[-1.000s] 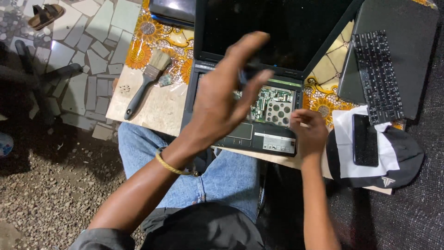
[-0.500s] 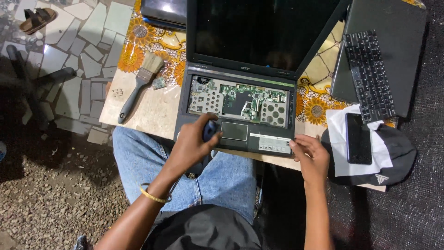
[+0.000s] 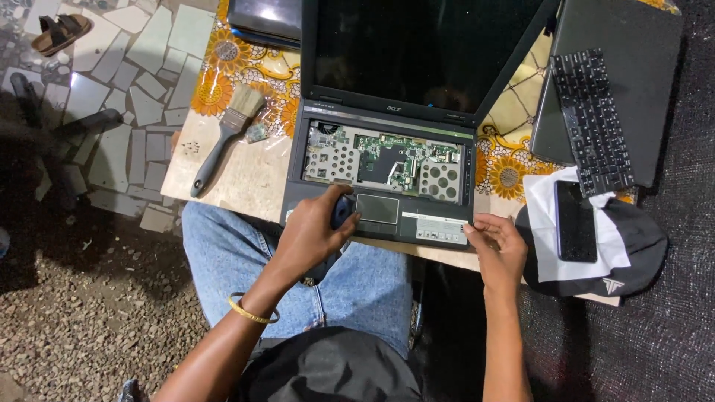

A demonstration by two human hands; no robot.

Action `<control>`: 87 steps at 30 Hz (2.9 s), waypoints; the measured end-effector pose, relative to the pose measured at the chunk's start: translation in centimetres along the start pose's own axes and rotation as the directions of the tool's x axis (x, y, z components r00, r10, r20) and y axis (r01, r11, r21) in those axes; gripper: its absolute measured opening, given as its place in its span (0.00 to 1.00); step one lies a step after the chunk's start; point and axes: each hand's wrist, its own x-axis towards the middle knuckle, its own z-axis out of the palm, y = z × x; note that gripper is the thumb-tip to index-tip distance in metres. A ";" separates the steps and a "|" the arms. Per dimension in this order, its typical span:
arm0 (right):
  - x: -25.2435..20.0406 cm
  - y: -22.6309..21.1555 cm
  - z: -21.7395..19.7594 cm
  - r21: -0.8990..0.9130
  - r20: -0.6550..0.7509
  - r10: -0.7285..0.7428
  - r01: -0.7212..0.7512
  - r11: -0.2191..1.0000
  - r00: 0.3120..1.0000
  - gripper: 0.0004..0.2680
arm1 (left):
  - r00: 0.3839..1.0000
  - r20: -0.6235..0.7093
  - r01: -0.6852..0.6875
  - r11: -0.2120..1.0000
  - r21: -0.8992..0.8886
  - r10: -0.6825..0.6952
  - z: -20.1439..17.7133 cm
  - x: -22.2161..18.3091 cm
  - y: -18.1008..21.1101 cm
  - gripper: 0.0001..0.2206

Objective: Disassembling a laptop to access internal components using a screwdriver and cleaning with a brush.

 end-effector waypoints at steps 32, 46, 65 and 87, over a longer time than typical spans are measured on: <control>-2.0 -9.2 11.2 -0.166 0.168 -0.500 0.524 0.835 0.850 0.02 | 0.943 -0.244 -0.109 0.904 0.414 0.226 4.7 -1.5 -3.6 0.17; -1.5 -9.0 11.8 -0.202 0.107 -0.413 0.427 0.882 0.904 0.02 | 0.977 -0.185 -0.057 0.972 0.228 0.101 2.8 -1.0 -1.3 0.16; -1.3 -8.6 12.0 -0.273 0.114 -0.536 0.545 0.793 0.836 0.03 | 0.841 -0.520 -0.484 0.641 -0.595 0.152 -3.6 4.6 12.1 0.11; -1.3 -9.0 12.2 -0.264 0.097 -0.559 0.563 0.783 0.823 0.06 | 0.816 -0.556 -0.550 0.512 -0.659 0.161 -0.2 6.3 10.5 0.15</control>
